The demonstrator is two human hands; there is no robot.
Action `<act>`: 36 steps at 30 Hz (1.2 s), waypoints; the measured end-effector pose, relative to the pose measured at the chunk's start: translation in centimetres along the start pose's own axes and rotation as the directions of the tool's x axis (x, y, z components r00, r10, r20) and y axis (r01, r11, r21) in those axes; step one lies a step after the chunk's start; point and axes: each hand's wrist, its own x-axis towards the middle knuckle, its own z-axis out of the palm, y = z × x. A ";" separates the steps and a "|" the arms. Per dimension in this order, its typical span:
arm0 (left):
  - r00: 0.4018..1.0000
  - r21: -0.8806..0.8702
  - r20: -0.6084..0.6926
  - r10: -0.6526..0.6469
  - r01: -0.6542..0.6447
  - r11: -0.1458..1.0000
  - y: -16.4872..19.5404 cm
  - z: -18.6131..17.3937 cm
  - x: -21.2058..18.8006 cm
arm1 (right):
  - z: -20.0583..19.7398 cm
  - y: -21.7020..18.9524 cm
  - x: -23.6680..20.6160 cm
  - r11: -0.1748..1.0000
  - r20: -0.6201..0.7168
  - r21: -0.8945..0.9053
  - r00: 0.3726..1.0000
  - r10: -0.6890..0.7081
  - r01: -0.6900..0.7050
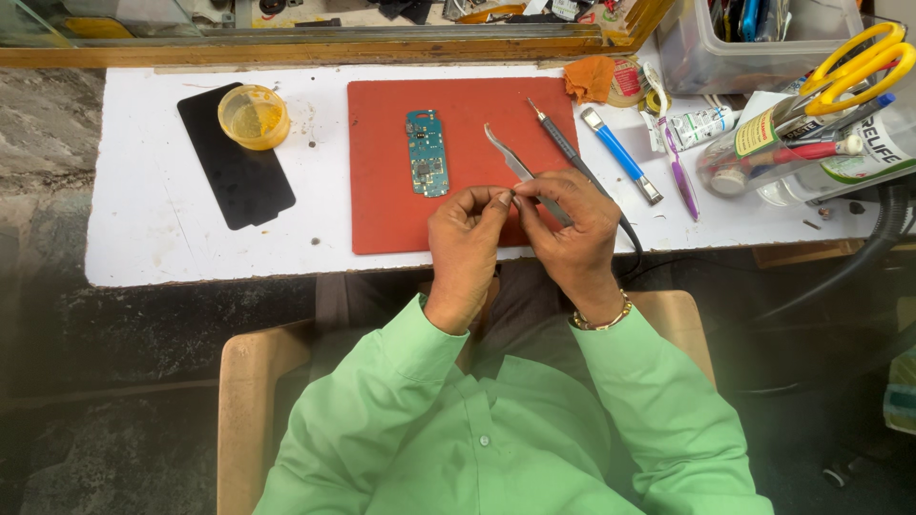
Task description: The person uses a blue-handled tool to scrape a small circuit board on a red mat, then switches to tweezers to pick up and place a tiny component. They then use a soldering iron to heat and attach the component to the board.
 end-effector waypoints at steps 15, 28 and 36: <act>0.880 0.677 0.184 0.438 -0.437 0.593 3.6 -2.9 -2.3 | 0.4 1.8 1.2 0.995 0.218 -0.098 0.976 0.018 0.003; 0.805 0.757 0.318 0.500 -0.533 0.377 2.3 -3.3 -1.8 | 0.1 1.8 0.8 0.991 0.245 -0.134 0.969 0.031 0.002; 0.801 0.740 0.331 0.499 -0.548 0.389 2.5 -3.6 -1.8 | -1.2 1.2 0.1 0.961 0.168 0.071 0.953 0.252 -0.266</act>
